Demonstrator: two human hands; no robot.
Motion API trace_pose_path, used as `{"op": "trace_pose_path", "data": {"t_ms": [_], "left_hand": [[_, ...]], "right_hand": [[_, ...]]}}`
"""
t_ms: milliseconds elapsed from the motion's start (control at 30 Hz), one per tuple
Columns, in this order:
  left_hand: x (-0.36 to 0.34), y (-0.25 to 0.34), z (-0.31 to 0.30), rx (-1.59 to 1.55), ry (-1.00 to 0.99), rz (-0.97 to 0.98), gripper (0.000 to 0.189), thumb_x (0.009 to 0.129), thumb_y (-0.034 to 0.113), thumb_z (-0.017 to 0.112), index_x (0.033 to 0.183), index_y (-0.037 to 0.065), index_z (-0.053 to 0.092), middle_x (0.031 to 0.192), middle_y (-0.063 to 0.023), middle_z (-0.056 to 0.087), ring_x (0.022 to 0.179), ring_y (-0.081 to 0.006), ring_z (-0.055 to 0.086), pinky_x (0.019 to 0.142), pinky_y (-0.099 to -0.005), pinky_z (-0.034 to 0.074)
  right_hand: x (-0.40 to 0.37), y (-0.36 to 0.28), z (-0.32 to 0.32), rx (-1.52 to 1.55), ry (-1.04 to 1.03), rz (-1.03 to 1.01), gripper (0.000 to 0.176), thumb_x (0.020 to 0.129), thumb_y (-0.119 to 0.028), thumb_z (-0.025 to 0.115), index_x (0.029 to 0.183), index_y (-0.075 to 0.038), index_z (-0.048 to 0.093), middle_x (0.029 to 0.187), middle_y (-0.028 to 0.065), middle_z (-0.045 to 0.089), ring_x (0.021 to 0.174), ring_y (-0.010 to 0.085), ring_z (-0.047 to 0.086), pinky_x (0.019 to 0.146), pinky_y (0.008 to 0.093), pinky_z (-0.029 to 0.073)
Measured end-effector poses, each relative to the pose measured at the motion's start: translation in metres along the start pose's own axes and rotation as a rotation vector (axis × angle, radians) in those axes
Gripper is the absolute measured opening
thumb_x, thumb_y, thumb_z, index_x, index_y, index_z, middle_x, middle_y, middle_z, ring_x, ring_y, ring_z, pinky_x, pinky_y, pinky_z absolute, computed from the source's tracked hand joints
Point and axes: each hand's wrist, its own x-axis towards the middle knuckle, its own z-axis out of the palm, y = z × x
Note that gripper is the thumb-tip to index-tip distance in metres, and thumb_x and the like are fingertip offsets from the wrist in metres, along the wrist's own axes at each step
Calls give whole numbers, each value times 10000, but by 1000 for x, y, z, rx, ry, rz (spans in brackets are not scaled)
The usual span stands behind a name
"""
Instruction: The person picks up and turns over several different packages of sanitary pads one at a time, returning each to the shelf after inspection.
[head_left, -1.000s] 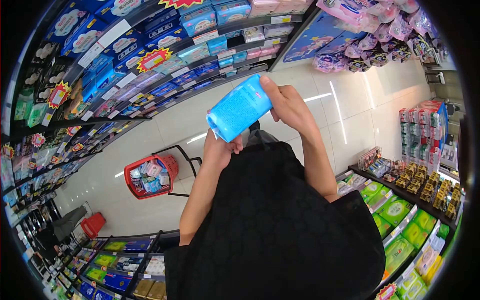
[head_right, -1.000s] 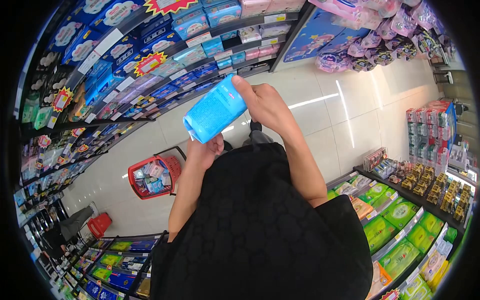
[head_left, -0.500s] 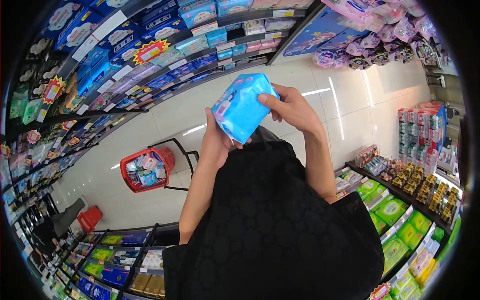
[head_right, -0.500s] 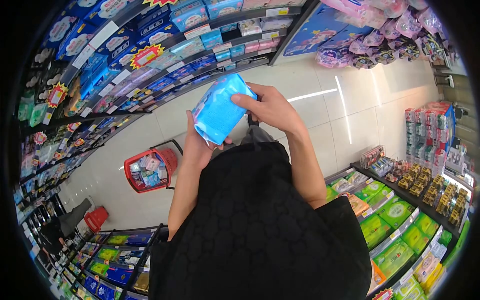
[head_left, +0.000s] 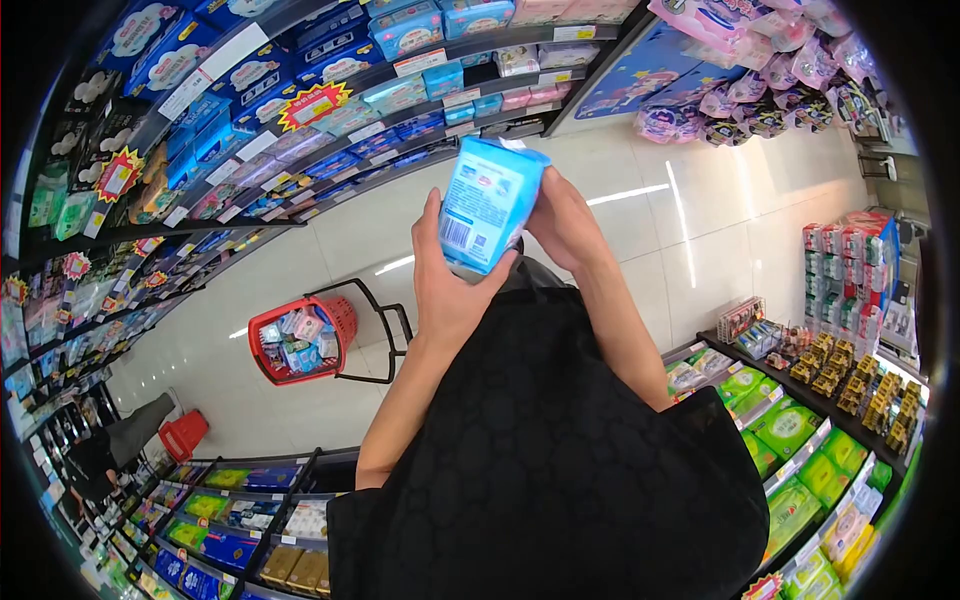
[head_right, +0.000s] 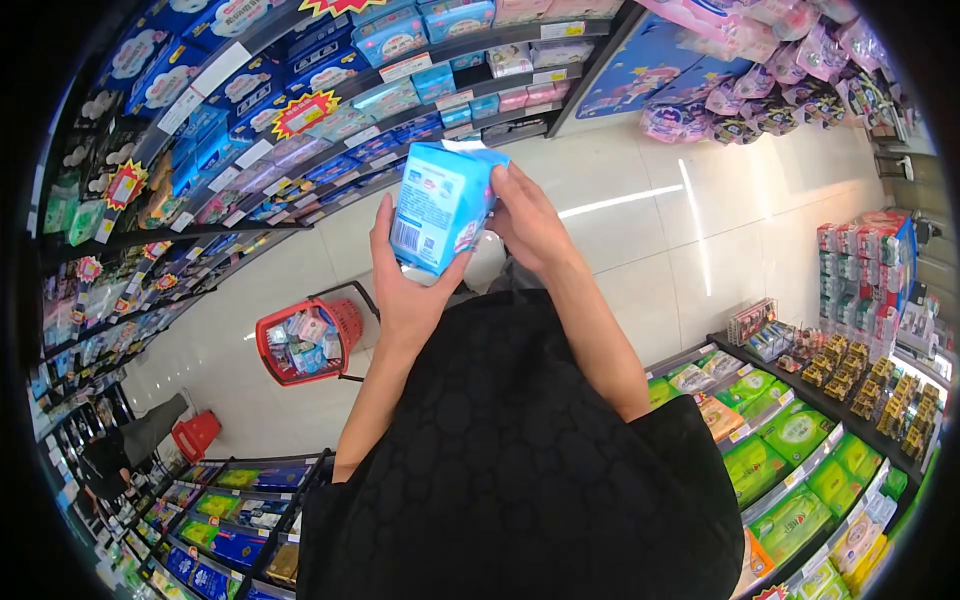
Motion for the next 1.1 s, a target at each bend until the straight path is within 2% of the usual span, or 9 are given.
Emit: {"op": "trace_pose_path", "data": {"t_ms": [167,367,467,600,700,733,833,933,1100], "left_hand": [[2,-17,-2,210,-14,279,814,641,32,802,1348,29,398,1324,-183,426,1213,-352,457,989,-416,418],[1,-34,1,338,-109,446,775,608,-38,771,1307,84,462,1415,-182,338,1309,-386,356,1047,-486,370],[2,-32,-10,391,-154,491,843,640,51,807,1377,80,399,1484,-181,260,1369,-385,292,1070,-500,335],[-3,-15,-22,-175,-59,57,994,733,290,804,1488,45,206,1498,-218,250,1346,-348,346,1069,-436,328],[3,-26,-25,-967,-97,-478,894,806,267,748,1486,42,213,1441,-184,349,1306,-277,396,1060,-390,343],[5,-19,-25,-892,-67,-537,795,862,211,682,1483,36,217,1394,-156,403,1260,-241,429,1047,-357,355],[3,-13,-29,-830,-39,-493,789,836,119,693,1476,37,240,1380,-146,418,1227,-228,455,1035,-358,370],[-2,-13,-26,-650,31,-189,799,784,48,718,1455,30,283,1352,-161,455,1231,-247,466,1037,-366,369],[-4,-8,-50,-194,-262,122,802,764,-21,686,1448,14,267,1470,-197,342,1381,-296,318,1120,-402,261]], "right_hand": [[-8,-4,-4,-22,19,-72,845,887,-583,548,1450,-15,274,1378,162,422,1196,275,486,976,490,422],[-14,-16,6,-176,94,161,783,875,-379,659,1449,-2,281,1298,157,498,1136,236,536,939,432,460],[-17,-14,5,-181,93,118,743,855,-261,668,1453,-22,297,1262,135,530,1117,212,546,920,397,463],[-21,-11,8,-140,41,-40,765,819,-192,675,1463,-36,293,1316,129,491,1181,218,503,976,362,415],[-22,-4,8,-220,-87,-124,793,804,-163,683,1472,-35,275,1371,127,445,1240,217,455,1031,343,365],[-24,-5,7,-276,-113,-118,800,803,-146,682,1477,-36,265,1388,127,429,1257,215,438,1045,342,349],[-26,-10,10,-387,-123,-57,810,799,-78,675,1486,-37,247,1405,132,413,1280,216,417,1057,340,337],[-28,-16,14,-427,-139,20,811,794,-11,663,1488,-42,245,1394,128,429,1283,215,418,1049,340,350],[-32,-24,24,-697,-198,-139,819,742,41,677,1462,-60,298,1402,103,443,1277,212,442,1047,344,367]]}}
